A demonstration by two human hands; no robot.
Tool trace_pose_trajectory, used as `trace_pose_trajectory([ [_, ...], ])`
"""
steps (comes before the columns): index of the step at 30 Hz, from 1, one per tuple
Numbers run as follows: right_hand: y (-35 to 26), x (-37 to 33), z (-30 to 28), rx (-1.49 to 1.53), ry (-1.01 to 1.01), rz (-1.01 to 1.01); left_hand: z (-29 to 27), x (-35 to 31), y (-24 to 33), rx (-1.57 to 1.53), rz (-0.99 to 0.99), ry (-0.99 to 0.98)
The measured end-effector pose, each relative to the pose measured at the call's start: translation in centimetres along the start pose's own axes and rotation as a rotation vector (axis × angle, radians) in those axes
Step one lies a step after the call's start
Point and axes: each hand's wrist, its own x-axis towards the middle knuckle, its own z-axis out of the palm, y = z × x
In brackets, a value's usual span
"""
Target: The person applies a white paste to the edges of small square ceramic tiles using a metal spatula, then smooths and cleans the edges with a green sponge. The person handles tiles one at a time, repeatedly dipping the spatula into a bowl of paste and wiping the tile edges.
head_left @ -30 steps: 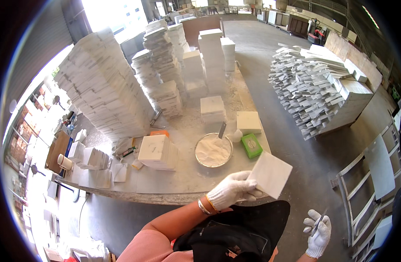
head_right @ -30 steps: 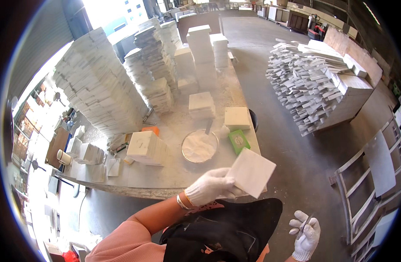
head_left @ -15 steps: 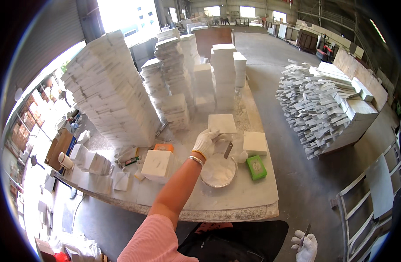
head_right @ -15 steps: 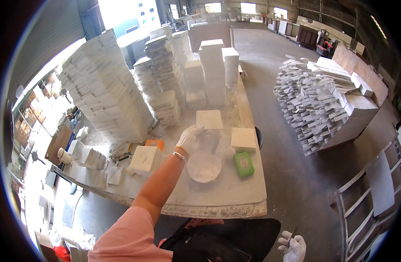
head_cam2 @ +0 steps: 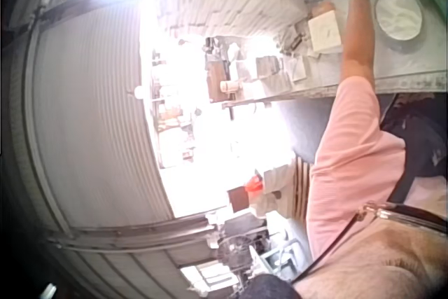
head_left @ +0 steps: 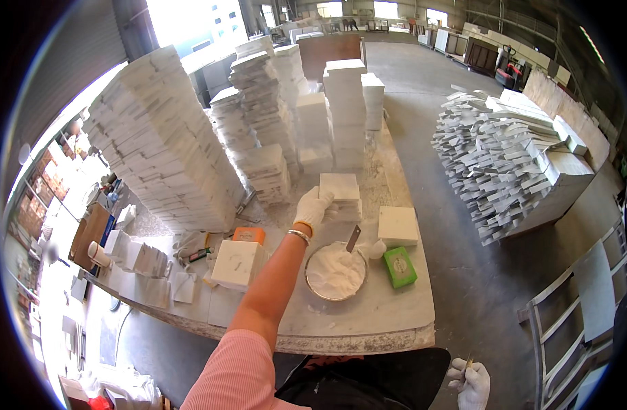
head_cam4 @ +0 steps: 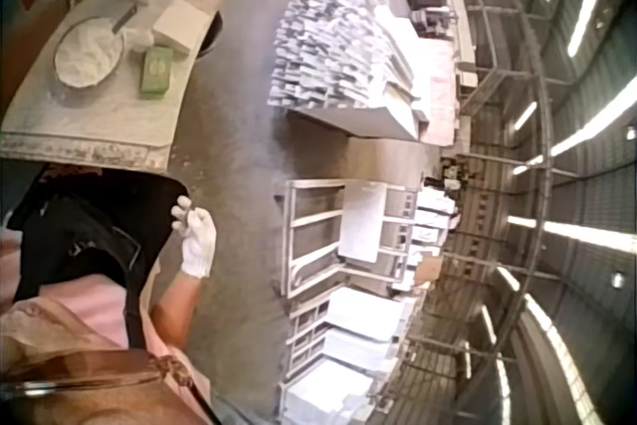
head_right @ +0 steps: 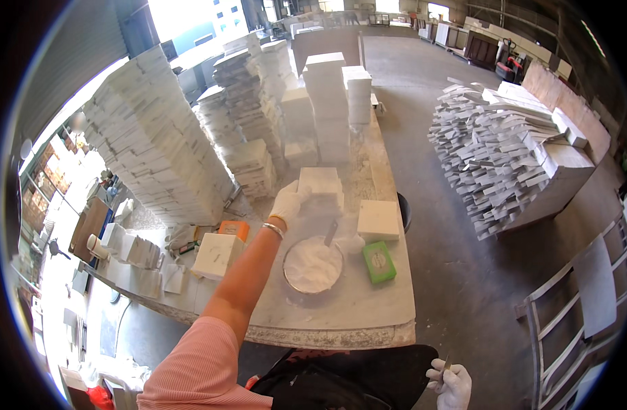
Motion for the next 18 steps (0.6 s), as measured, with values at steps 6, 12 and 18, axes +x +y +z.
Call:
trace_pose_trajectory([
  [6, 0.6, -0.1, 1.3, 0.035, 0.028, 0.025, -2.1, -0.2, -2.9, 0.538, 0.218, 0.243],
  [12, 1.8, 1.2, 5.6, -0.104, 0.009, 0.015, 2.1, -17.0, 0.7, -0.093, 0.212, -0.213],
  [18, 1.6, 1.3, 15.6, -0.205, -0.180, -0.011, 6.4, -27.7, -2.7, 0.044, 0.013, -0.609],
])
